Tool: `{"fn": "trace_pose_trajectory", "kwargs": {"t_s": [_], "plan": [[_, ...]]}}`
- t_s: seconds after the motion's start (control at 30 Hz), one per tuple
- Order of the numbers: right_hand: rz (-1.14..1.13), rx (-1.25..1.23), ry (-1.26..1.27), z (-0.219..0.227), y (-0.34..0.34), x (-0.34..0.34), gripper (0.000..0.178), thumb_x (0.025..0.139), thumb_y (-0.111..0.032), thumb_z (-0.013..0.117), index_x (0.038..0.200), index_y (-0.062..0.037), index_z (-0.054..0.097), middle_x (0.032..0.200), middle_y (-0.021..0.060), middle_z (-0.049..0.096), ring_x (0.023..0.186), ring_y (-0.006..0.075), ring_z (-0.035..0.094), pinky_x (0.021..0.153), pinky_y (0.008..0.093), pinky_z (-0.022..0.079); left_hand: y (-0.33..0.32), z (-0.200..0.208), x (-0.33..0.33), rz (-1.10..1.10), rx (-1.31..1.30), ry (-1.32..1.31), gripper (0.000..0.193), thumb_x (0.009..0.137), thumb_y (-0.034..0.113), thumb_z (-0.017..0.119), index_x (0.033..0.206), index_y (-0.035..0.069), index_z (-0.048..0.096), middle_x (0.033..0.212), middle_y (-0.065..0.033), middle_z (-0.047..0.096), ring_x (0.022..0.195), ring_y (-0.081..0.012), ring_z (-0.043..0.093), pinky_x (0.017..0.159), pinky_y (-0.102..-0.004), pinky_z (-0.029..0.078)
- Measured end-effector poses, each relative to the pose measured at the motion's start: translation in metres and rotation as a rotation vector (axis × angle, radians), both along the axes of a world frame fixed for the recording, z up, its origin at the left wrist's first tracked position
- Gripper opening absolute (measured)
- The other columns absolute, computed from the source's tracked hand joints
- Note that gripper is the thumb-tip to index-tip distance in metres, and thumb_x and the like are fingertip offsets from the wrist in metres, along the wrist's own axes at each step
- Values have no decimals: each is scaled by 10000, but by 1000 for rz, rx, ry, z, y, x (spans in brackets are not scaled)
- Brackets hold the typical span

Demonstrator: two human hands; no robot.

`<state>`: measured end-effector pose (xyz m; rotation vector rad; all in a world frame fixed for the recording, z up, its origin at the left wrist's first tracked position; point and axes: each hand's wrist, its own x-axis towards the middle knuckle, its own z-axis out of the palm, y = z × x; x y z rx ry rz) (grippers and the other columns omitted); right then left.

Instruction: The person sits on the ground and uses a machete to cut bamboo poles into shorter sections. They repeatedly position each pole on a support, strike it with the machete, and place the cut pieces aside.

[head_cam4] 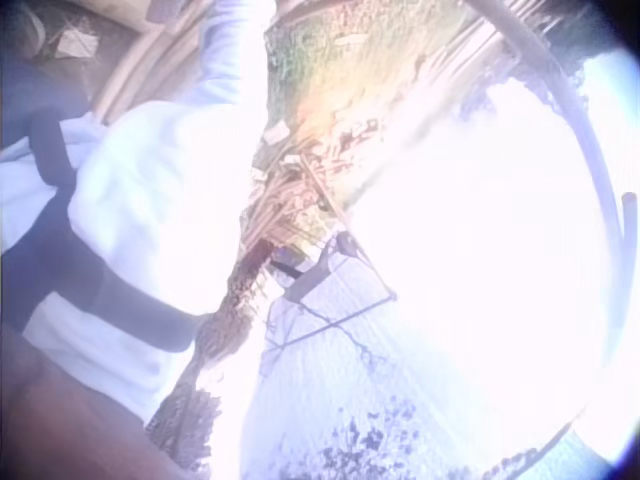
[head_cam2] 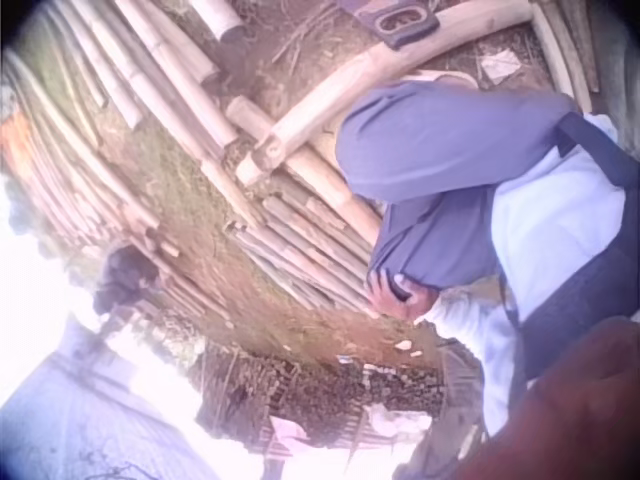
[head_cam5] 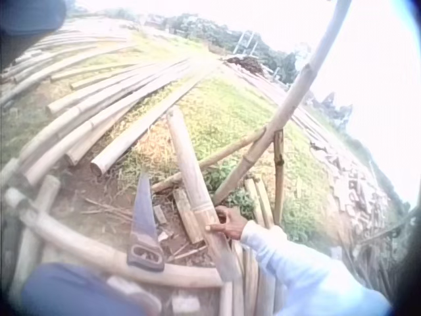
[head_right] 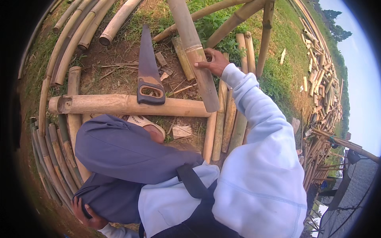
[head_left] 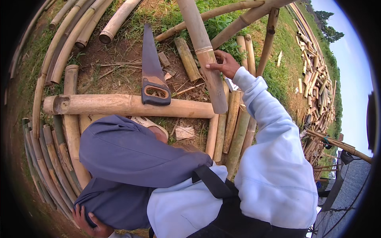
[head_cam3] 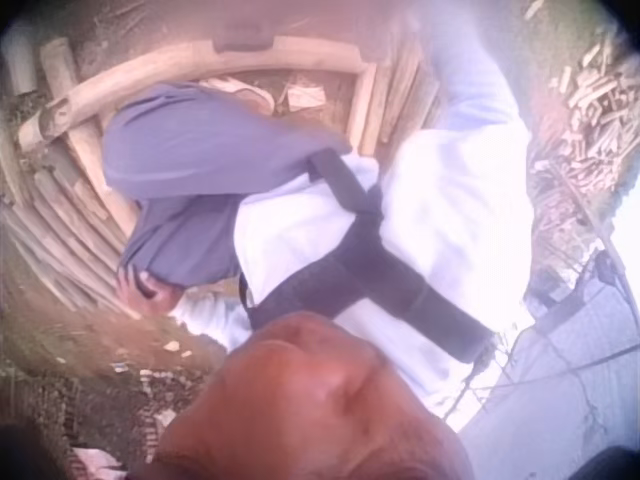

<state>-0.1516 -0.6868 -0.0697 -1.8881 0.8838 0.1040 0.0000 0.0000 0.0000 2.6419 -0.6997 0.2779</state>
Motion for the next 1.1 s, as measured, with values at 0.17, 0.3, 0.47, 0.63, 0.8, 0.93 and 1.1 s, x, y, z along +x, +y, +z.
{"fn": "trace_pose_trajectory", "kwargs": {"t_s": [0.17, 0.3, 0.47, 0.63, 0.8, 0.93, 1.1], "plan": [[-41, -89, 69, 1, 56, -124, 889, 821, -363, 875, 1496, 22, 445, 1453, 187, 548, 1388, 305, 496, 1198, 431, 357, -4, 3, 18, -31, -21, 59, 264, 1046, 133, 578, 1215, -42, 680, 1312, -175, 676, 1321, -368, 569, 1136, -506, 411], [-47, 95, 77, -1, 104, -192, 896, 816, -378, 879, 1503, -2, 442, 1468, 179, 536, 1411, 315, 466, 1222, 439, 322, -24, 19, 70, 39, 90, 285, 201, 1055, 128, 589, 1118, -42, 676, 1023, -150, 708, 1016, -257, 657, 945, -372, 500], [-67, 177, 49, -26, 153, -258, 896, 804, -404, 865, 1503, -20, 456, 1427, 197, 569, 1364, 330, 512, 1181, 437, 371, -78, 35, 100, -206, 72, 242, 237, 1052, 140, 599, 1189, -51, 629, 1032, -135, 684, 990, -234, 633, 929, -352, 494], [-233, 287, 43, -27, 197, -320, 904, 801, -363, 879, 1515, -14, 446, 1461, 195, 551, 1352, 315, 523, 1170, 434, 380, -121, 50, 118, -364, 137, 238, 252, 1025, 95, 625, 1226, -56, 636, 1166, -170, 685, 1072, -288, 649, 982, -387, 489], [-457, 314, 52, -24, 217, -373, 882, 805, -321, 876, 1512, -14, 447, 1444, 176, 572, 1349, 307, 527, 1157, 432, 395, -146, 53, 146, -488, 168, 201, 244, 1025, 109, 624, 1203, -58, 647, 1119, -158, 697, 1018, -262, 660, 944, -388, 504], [-569, 191, 88, -25, 210, -414, 839, 801, -254, 875, 1495, -11, 471, 1400, 159, 610, 1323, 295, 553, 1118, 432, 429, -169, 59, 160, -543, 160, 206, 223, 1011, 92, 631, 1180, -52, 652, 1070, -150, 695, 979, -246, 663, 913, -371, 514], [-764, 63, 268, -64, 175, -447, 814, 756, -196, 888, 1446, 8, 508, 1345, 172, 650, 1266, 317, 603, 1084, 425, 457, -163, 51, 191, -550, 170, 185, 204, 994, 78, 645, 1161, -39, 659, 1045, -140, 700, 957, -228, 667, 896, -360, 517]]}}
